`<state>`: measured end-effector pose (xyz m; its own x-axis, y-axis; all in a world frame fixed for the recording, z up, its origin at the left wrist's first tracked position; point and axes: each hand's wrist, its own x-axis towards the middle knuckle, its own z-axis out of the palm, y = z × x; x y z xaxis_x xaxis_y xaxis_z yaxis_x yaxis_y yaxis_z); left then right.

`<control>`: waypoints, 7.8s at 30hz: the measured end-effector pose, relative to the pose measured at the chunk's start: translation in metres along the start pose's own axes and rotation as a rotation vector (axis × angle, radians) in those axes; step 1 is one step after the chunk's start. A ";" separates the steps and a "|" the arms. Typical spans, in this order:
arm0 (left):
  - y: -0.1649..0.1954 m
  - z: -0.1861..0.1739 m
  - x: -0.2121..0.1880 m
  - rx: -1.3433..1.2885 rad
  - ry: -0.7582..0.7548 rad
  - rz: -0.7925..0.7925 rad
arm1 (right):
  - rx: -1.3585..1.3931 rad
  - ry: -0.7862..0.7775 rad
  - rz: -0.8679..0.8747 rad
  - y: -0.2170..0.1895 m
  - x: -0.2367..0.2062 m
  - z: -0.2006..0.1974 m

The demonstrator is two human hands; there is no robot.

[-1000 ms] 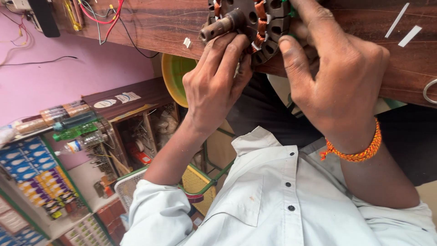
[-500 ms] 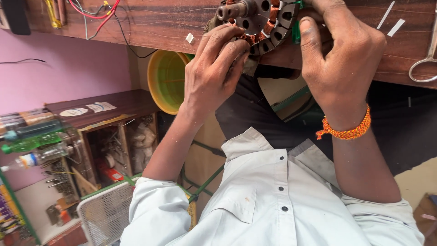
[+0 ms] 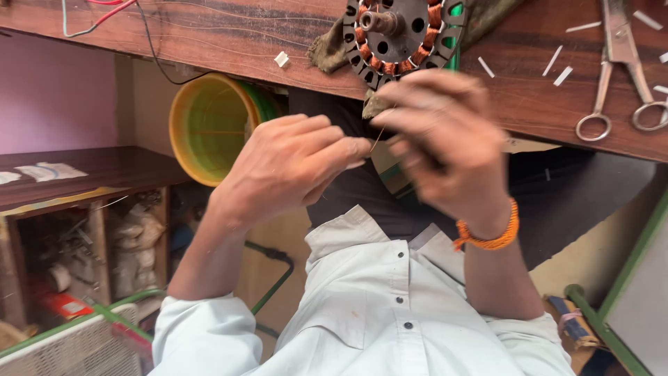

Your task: The person works on a motor armature at a cluttered workbench, using shears to trim small white insulating pieces and inserting them into the armature slots. They then connect red wires to the copper windings and adjust the assembly with both hands.

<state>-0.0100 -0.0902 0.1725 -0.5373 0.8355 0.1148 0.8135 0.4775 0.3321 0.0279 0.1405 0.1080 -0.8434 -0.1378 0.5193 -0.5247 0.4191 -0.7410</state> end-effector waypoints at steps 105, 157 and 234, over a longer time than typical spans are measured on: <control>-0.037 0.174 0.042 -0.344 1.014 -0.362 | 0.156 -0.472 0.677 -0.015 0.099 -0.005; -0.036 0.172 0.040 -0.359 0.979 -0.425 | -0.428 -0.706 0.602 -0.034 0.121 0.033; -0.042 0.136 0.027 -0.520 0.957 -0.301 | -0.974 -0.878 -0.370 -0.085 0.101 -0.006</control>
<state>-0.0292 -0.0507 0.0346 -0.8271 0.0467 0.5601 0.5507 0.2661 0.7911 -0.0122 0.0966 0.2259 -0.6591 -0.7466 -0.0904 -0.7489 0.6407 0.1691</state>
